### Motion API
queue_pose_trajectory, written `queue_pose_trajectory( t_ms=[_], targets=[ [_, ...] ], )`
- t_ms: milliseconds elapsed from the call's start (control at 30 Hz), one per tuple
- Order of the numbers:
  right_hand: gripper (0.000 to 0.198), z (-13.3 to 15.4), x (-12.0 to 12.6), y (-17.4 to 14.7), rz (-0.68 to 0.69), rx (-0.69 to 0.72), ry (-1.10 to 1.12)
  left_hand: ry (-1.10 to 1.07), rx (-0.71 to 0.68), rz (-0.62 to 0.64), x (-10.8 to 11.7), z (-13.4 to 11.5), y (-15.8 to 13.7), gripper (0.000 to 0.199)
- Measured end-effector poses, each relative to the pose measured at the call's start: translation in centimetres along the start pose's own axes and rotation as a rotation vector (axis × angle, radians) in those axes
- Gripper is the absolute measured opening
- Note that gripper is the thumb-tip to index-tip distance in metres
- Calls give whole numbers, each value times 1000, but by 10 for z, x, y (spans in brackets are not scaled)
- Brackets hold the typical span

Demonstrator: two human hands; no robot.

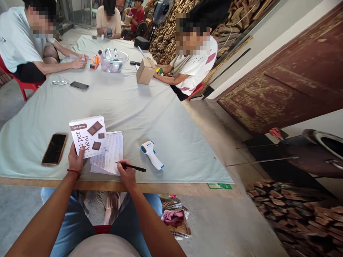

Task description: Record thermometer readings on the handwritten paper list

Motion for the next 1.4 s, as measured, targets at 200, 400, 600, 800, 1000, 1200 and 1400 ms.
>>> queue_pose_trajectory(
  t_ms=[200, 400, 600, 800, 1000, 1200, 1400],
  targets=[
    [19, 0, -1, 0, 1, 1, 6, 2, -14, -4, 0, 0, 0, 55],
    [22, 1, 2, 0, -30, -19, 24, -2, -5, -8, 0, 0, 0, 56],
    [21, -2, 1, 0, -31, -16, -4, -16, 13, -7, 0, 3, 0, 58],
    [23, -4, 0, 0, -23, -18, -27, -24, 2, -3, 0, 0, 0, 56],
    [22, -3, -1, 0, 0, 1, -13, -30, 28, -17, 0, 2, -1, 56],
    [21, -2, -2, 1, 15, 0, -15, -24, 22, -10, 0, 2, -1, 56],
    [20, -2, -2, 1, 5, -6, -4, -23, 16, -6, 0, 4, -1, 56]
  ],
)
Point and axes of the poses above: each hand's wrist, its own y-axis towards the middle knuckle, its own x-axis out of the back of the hand, z = x × y, the point moved 8 cm from there along y, towards the middle knuckle, and after that the axes turned 7 degrees about y, right-handed, at the moved point
